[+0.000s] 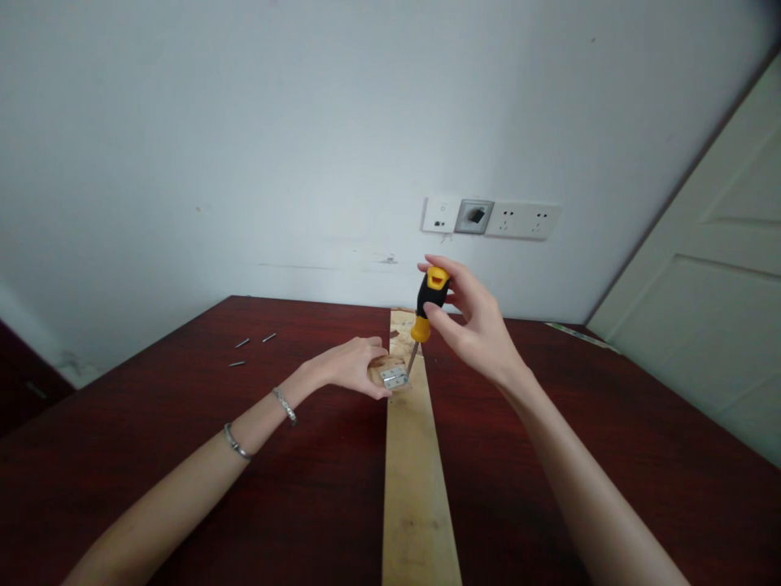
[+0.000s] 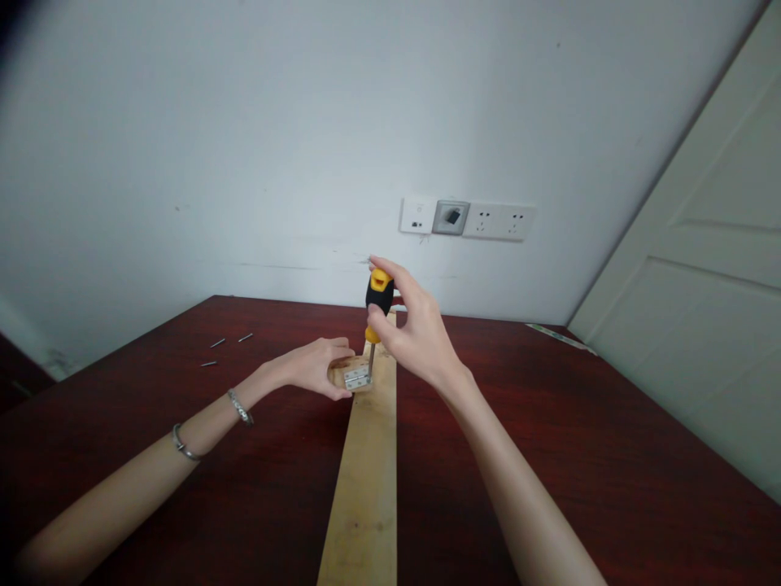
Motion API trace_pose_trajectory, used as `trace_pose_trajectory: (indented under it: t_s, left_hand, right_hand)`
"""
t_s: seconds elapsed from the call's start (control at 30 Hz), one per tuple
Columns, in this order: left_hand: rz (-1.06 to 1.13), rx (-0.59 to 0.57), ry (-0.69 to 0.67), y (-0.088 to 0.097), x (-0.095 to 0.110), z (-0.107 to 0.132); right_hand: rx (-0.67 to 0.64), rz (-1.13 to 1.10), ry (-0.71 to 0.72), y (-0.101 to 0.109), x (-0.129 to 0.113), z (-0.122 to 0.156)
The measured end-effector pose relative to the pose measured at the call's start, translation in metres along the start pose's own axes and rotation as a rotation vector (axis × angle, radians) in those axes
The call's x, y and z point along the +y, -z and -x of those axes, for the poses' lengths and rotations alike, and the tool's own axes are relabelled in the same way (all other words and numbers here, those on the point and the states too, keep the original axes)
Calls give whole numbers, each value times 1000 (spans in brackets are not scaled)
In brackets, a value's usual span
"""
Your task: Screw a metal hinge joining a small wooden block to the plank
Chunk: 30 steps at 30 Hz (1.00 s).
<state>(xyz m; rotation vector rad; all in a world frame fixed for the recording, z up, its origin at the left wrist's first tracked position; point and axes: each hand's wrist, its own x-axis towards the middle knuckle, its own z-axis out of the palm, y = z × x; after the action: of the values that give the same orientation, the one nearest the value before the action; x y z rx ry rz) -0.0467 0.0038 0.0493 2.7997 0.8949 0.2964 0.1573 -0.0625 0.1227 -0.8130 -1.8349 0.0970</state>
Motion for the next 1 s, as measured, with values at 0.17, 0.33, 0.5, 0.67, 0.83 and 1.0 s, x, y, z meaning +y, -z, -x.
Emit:
trace_pose_trajectory:
  t_s: [0.17, 0.33, 0.5, 0.67, 0.83, 1.0]
  left_hand:
    - [-11, -2, 3, 0, 0, 0]
    - [-4, -4, -6, -2, -1, -1]
    - [-16, -5, 25, -4, -2, -1]
    - [-10, -11, -1, -4, -4, -1]
    - [-16, 4, -3, -3, -1, -1]
    - [-22, -10, -10, -3, 0, -2]
  right_hand:
    - [57, 82, -19, -2, 2, 0]
    - [-8, 13, 7, -3, 2, 1]
    - [40, 117, 7, -4, -2, 0]
    - [52, 87, 49, -2, -1, 0]
    - [49, 158, 30, -3, -1, -1]
    - [37, 126, 20, -3, -1, -2]
